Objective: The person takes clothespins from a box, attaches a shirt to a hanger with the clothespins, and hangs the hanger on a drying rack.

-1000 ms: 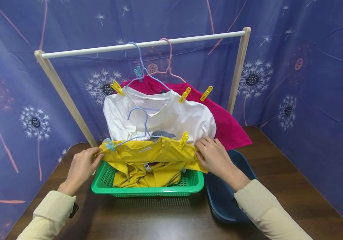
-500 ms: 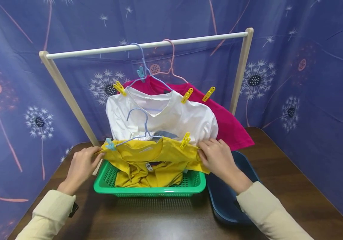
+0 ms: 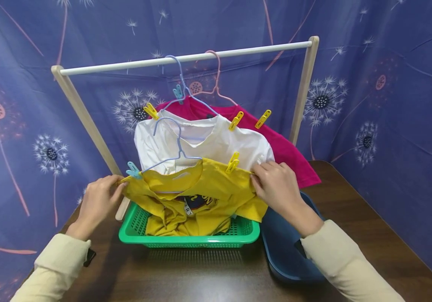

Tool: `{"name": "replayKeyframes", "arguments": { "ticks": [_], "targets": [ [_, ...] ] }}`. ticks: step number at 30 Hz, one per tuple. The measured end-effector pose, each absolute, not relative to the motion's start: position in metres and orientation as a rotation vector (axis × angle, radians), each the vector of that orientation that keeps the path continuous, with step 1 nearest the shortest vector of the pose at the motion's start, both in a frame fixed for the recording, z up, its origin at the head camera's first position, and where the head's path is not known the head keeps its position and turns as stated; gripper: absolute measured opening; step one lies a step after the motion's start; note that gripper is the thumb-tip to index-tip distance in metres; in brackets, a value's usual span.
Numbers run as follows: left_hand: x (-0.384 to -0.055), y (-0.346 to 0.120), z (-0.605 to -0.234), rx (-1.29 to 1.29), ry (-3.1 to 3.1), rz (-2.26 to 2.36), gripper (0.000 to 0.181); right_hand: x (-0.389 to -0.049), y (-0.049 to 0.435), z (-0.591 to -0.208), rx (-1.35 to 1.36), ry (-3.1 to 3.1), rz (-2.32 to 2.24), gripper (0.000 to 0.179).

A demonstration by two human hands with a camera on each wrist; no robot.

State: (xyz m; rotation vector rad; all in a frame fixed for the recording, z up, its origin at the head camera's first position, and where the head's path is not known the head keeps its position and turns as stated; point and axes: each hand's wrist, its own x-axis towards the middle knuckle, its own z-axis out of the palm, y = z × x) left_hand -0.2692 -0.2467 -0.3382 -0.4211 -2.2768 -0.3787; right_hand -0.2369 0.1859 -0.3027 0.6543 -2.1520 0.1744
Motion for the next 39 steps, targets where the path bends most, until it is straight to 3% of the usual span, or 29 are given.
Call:
{"name": "replayKeyframes", "arguments": {
  "ticks": [26,39],
  "targets": [
    [-0.281,-0.265,-0.268,-0.344,-2.292,-0.677,0.016,-0.249,0.162,-0.24,0.645,-2.006,0.214,0.009],
    [-0.301,-0.27,-0.237,-0.144,-2.287,-0.726,0.028,-0.262,0.143,-0.204,0.636,-2.004,0.256,0.006]
  ]
}}
